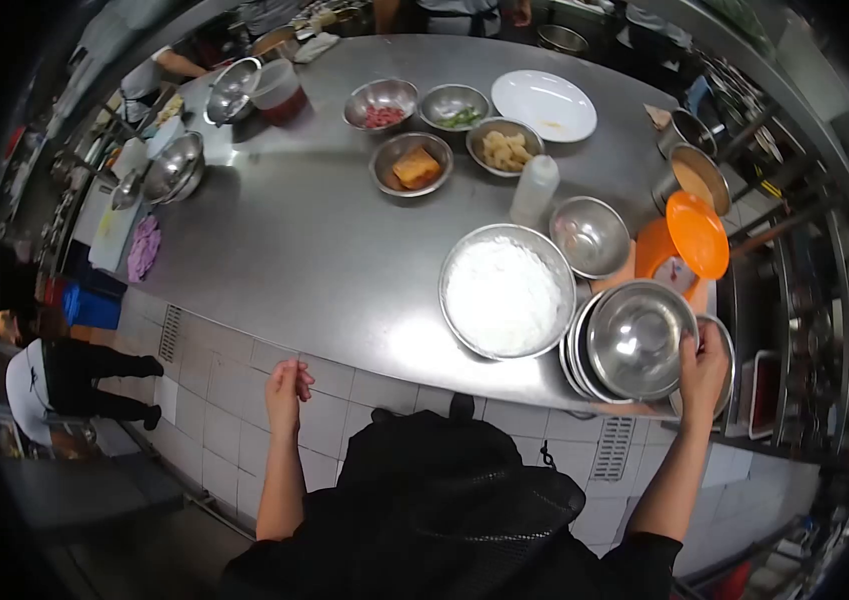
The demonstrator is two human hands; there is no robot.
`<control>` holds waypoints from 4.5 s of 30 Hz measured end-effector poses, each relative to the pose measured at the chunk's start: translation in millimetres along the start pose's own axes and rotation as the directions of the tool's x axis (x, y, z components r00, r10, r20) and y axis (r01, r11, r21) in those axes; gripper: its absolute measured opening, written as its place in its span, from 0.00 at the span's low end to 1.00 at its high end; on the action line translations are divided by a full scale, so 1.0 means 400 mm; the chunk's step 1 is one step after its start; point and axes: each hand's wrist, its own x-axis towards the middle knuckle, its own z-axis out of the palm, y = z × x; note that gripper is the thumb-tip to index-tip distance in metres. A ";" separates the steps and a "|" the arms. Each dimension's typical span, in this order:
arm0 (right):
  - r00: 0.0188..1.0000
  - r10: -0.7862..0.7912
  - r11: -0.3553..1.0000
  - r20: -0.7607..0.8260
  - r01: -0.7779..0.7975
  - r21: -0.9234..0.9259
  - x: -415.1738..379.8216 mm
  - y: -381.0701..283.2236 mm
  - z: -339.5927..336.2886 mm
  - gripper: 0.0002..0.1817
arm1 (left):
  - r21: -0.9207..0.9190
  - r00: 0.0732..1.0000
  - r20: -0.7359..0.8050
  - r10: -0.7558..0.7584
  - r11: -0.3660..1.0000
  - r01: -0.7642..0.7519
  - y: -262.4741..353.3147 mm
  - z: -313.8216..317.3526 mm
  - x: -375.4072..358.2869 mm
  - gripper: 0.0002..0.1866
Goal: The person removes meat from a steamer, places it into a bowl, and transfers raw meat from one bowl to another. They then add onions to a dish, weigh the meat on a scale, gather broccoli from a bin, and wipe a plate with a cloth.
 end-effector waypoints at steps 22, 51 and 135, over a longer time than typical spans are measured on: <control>0.900 0.401 0.826 0.173 -0.437 0.357 -0.674 -0.096 0.314 0.09 | 0.101 0.666 0.719 -0.196 0.979 0.179 -0.240 -0.040 -0.212 0.19; 0.340 -0.044 0.925 0.939 -0.341 0.166 -0.762 0.468 0.535 0.14 | -0.483 0.873 0.077 -0.481 0.749 0.455 -0.602 0.087 -0.592 0.25; 0.752 -0.655 0.671 0.070 0.622 -0.404 -0.247 1.002 1.406 0.19 | 0.102 0.712 0.671 -0.206 0.977 0.186 -1.443 0.538 -0.067 0.25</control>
